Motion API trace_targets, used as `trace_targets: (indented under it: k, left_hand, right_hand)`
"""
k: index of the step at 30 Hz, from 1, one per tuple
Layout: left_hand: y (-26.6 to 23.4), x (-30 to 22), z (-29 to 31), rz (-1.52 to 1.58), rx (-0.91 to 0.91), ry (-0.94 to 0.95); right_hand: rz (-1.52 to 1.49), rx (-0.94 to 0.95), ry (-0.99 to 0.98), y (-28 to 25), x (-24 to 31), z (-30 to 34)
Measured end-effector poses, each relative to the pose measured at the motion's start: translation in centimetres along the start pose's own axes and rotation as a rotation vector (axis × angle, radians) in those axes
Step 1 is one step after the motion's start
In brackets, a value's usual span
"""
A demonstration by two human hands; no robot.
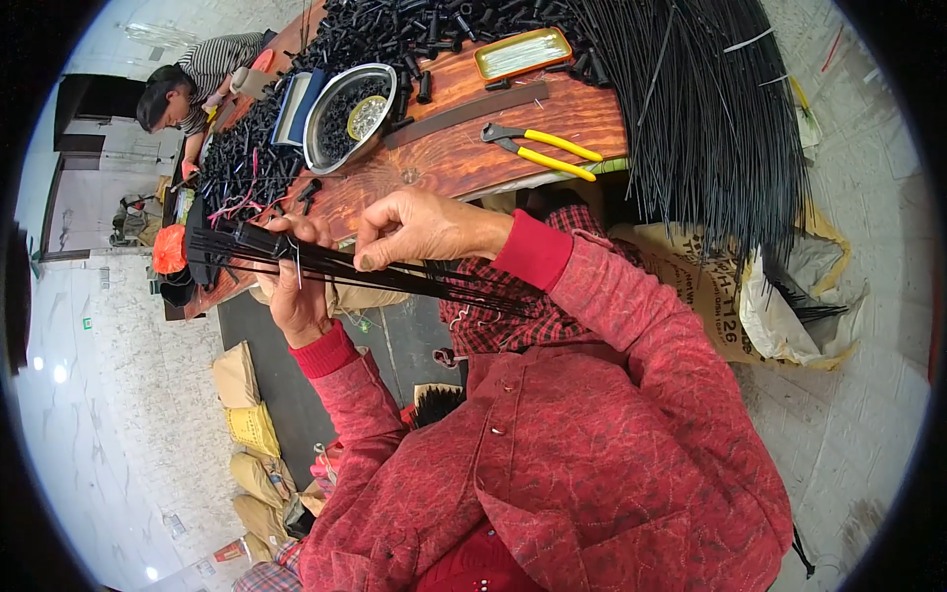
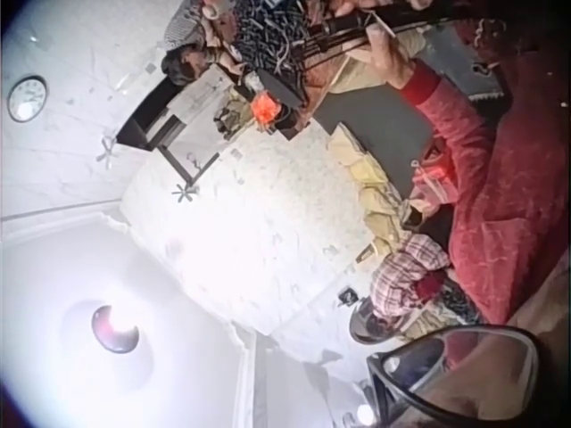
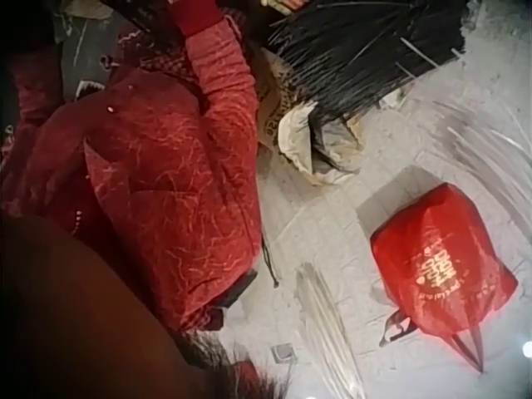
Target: The recorder is assembling small electrical wires by manually inserting components and trimming them using a pair of pliers.
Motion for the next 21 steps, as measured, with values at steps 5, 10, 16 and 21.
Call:
trace_targets:
  k: [5, 10, 16, 21]
  left_hand:
    - [0.6, 0.0, -0.1, -0.001, 0.080, 0.017]
    - [0.9, 0.2, -0.4, -0.003, 0.075, 0.018]
    - [1.5, -0.1, -0.5, -0.014, 0.129, 0.041]
    - [1.4, -0.1, -0.3, -0.008, 0.138, 0.029]
  right_hand:
    - [-0.042, 0.045, -0.002, 0.3, 0.4, -0.1]
    - [-0.136, 0.052, -0.084, 0.3, 1.4, -0.5]
    - [-0.103, 0.047, 0.017, 0.5, 0.7, -1.1]
    - [0.059, 0.086, -0.016, 0.6, 1.6, -1.2]
Point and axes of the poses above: each hand's wrist, its own z-axis away from the middle knuckle, its own y-axis out of the palm, x = y × z, the point moved 9 cm from there along -z, towards the middle knuckle, and after that the axes turned 12 degrees about -y, right-handed, at the moved point
